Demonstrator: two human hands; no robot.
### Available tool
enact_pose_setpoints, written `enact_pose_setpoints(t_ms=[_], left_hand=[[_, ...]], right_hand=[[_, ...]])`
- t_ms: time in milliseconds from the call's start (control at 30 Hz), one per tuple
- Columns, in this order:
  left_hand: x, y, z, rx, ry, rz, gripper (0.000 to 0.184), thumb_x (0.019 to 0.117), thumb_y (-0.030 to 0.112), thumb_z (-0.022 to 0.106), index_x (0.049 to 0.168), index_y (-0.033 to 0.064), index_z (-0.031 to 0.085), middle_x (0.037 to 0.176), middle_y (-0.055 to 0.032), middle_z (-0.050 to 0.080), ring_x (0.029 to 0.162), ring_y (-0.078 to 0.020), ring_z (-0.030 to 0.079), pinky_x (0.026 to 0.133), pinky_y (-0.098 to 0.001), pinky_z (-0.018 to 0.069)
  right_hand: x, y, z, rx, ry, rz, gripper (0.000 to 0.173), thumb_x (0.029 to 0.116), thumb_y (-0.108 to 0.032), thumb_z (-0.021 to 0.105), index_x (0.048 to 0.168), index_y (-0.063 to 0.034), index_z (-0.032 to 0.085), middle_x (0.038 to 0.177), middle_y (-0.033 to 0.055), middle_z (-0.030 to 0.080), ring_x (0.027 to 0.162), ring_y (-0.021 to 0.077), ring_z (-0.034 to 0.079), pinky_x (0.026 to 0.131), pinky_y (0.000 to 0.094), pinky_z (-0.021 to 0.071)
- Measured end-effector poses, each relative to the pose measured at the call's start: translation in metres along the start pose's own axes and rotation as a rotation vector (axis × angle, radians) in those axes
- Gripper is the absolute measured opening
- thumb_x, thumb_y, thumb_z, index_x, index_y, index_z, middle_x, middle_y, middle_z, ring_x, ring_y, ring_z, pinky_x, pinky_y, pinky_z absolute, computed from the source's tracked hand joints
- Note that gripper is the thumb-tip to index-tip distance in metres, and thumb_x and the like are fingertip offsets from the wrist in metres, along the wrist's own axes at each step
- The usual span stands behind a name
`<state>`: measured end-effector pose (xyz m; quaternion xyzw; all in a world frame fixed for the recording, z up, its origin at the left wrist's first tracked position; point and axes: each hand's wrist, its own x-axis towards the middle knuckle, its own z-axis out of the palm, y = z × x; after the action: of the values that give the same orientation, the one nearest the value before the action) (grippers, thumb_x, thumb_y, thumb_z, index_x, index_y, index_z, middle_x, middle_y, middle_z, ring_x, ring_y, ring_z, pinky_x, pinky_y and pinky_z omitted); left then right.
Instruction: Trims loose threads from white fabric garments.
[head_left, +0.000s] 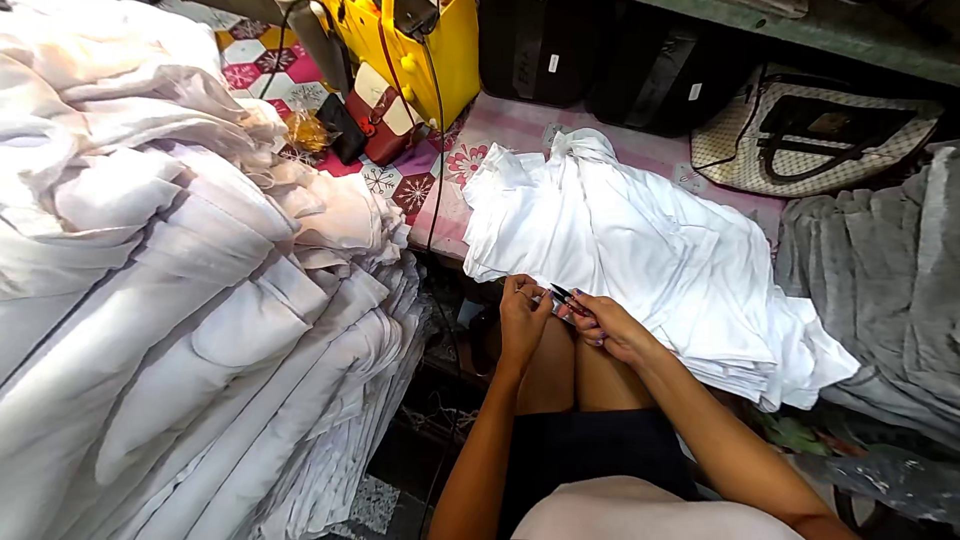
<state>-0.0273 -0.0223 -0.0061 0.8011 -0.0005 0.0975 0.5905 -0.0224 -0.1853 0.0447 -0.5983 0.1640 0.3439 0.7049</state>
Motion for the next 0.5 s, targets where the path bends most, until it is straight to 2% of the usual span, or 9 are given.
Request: enact_pose_setpoints(t_ms=[300,367,433,467,500], left_hand=[[-0.001,-0.008,0.000,-0.055,0.019,0.011,0.013,0.0886,0.007,0.071,0.082,-0.0036,0.073,0.100,-0.0143,0.061,0.092,-0.0094,0.060,0.079,-0.0181,0.0499],[-0.003,-0.012,-0.001,-0.020,0.027,0.033,0.012,0.0877,0.006,0.071,0.081,-0.0036,0.073,0.099,-0.0152,0.062,0.092,-0.0120,0.060,0.080,-0.0200,0.0504],[-0.006,-0.009,-0.012,0.182,-0.087,-0.007,0.015,0.0894,0.009,0.071,0.084,-0.0049,0.074,0.102,-0.0206,0.064,0.097,-0.0236,0.063,0.087,-0.0308,0.0526],[-0.005,0.002,-0.025,0.350,-0.263,-0.102,0.021,0.0941,0.012,0.068,0.093,-0.0077,0.074,0.113,-0.0264,0.065,0.109,-0.0342,0.063,0.098,-0.0425,0.0508],[-0.001,0.018,-0.037,0.512,-0.459,-0.216,0.027,0.0987,0.017,0.065,0.104,-0.0083,0.073,0.124,-0.0290,0.063,0.121,-0.0411,0.059,0.105,-0.0528,0.0453]], right_hand=[[0.011,0.008,0.007,0.067,0.063,-0.074,0.042,0.1138,-0.029,0.034,0.098,-0.0044,0.064,0.054,-0.0108,0.037,0.040,-0.0012,0.031,0.039,0.0147,0.0288],[0.011,0.009,0.007,0.061,0.079,-0.089,0.041,0.1136,-0.027,0.035,0.099,-0.0038,0.065,0.054,-0.0111,0.037,0.040,-0.0012,0.031,0.039,0.0147,0.0290],[0.009,0.009,0.006,0.052,0.093,-0.094,0.040,0.1137,-0.026,0.035,0.100,-0.0032,0.065,0.054,-0.0108,0.037,0.040,-0.0010,0.031,0.040,0.0149,0.0290],[0.006,0.007,0.005,0.043,0.099,-0.097,0.040,0.1138,-0.026,0.035,0.100,-0.0030,0.065,0.054,-0.0106,0.037,0.040,-0.0010,0.031,0.040,0.0148,0.0288],[0.001,0.004,0.004,0.035,0.104,-0.112,0.041,0.1139,-0.026,0.034,0.100,-0.0027,0.065,0.054,-0.0105,0.037,0.040,-0.0011,0.031,0.040,0.0145,0.0289]])
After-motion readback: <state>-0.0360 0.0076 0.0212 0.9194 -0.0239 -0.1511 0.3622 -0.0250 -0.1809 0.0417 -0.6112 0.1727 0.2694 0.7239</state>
